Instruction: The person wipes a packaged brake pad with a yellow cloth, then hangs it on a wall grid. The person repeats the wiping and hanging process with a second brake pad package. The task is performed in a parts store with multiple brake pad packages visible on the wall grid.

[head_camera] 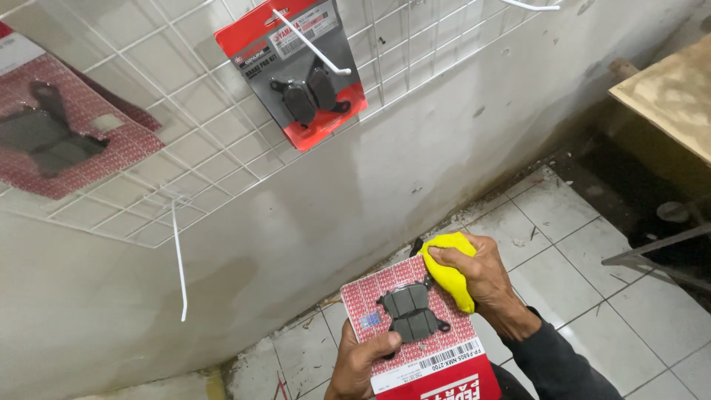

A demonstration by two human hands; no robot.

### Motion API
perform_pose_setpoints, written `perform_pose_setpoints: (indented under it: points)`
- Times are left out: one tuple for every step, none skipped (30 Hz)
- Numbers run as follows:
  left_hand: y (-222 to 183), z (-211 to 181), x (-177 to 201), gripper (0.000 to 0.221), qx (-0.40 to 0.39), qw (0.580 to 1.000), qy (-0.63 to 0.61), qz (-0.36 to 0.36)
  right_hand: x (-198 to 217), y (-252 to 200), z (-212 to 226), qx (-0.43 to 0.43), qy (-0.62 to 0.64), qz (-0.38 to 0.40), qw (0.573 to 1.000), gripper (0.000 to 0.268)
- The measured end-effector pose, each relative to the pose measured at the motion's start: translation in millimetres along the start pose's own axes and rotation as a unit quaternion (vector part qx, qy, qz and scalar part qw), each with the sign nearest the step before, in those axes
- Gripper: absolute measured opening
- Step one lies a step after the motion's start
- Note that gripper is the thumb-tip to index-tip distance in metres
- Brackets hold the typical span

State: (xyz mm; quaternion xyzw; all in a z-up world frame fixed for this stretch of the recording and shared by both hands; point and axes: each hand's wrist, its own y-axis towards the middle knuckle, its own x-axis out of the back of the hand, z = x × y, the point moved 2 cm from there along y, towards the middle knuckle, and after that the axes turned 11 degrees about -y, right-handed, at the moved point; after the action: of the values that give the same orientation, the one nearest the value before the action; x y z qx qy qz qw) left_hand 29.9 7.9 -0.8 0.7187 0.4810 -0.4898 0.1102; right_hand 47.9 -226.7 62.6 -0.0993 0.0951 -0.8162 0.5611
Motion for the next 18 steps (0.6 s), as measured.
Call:
perform_pose_setpoints:
  points:
    - [1,-2,0,0.052,-0.001,1.000,-0.001,0.011,-1,2,-6,-0.015,0.034,0.003,0.999,0.023]
    - [3,1,11,0.052,0.000,1.000,-0.001,0.010,-1,2,-9,-0.016,0.034,0.003,0.999,0.023]
    - [5,4,24,0.054,0.004,1.000,-0.024,-0.007,-1,3,-12,-0.023,0.053,0.001,0.998,0.025]
    - [7,7,36,0.057,0.010,0.999,-0.048,-0.024,-1,4,-15,-0.031,0.073,-0.002,0.997,0.027]
    - [7,5,32,0.057,0.012,0.999,-0.047,-0.025,-1,4,-15,-0.033,0.073,-0.003,0.997,0.027]
    - [7,2,24,0.069,0.001,0.995,-0.073,0.063,-1,5,-15,-0.031,0.090,-0.025,0.995,0.023]
    - [7,-2,16,0.087,-0.009,0.984,-0.098,0.151,-1,5,-15,-0.028,0.107,-0.047,0.993,0.019]
    - [10,-2,20,0.087,-0.008,0.984,-0.097,0.151,-1,5,-13,-0.029,0.108,-0.048,0.993,0.019]
    - [13,-2,24,0.065,0.017,0.976,-0.131,0.172,-1,5,-12,-0.035,0.107,-0.052,0.992,0.021]
    - [16,-1,28,0.044,0.039,0.967,-0.166,0.192,-2,6,-10,-0.042,0.105,-0.054,0.992,0.023]
    - [19,-4,25,0.044,0.038,0.967,-0.167,0.191,-3,4,-9,-0.043,0.104,-0.054,0.992,0.023]
    - [21,-7,23,0.047,0.051,0.976,-0.123,0.174,-5,3,-8,-0.037,0.094,-0.053,0.993,0.023]
    - [24,-10,20,0.051,0.063,0.983,-0.078,0.156,-6,1,-7,-0.031,0.084,-0.052,0.995,0.023]
    - [23,-9,12,0.051,0.062,0.983,-0.078,0.154,-8,1,-8,-0.032,0.084,-0.050,0.995,0.023]
    - [22,-9,7,0.050,0.046,0.994,-0.053,0.089,-9,1,-8,-0.025,0.081,-0.040,0.996,0.025]
    - [23,-9,0,0.048,0.031,0.999,-0.027,0.025,-10,2,-8,-0.019,0.078,-0.030,0.996,0.027]
    - [24,-9,0,0.048,0.031,0.999,-0.028,0.024,-9,1,-6,-0.019,0.077,-0.030,0.996,0.027]
    - [25,-9,-2,0.038,0.012,0.997,-0.053,0.059,-10,-1,-5,-0.035,0.046,0.013,0.998,0.040]
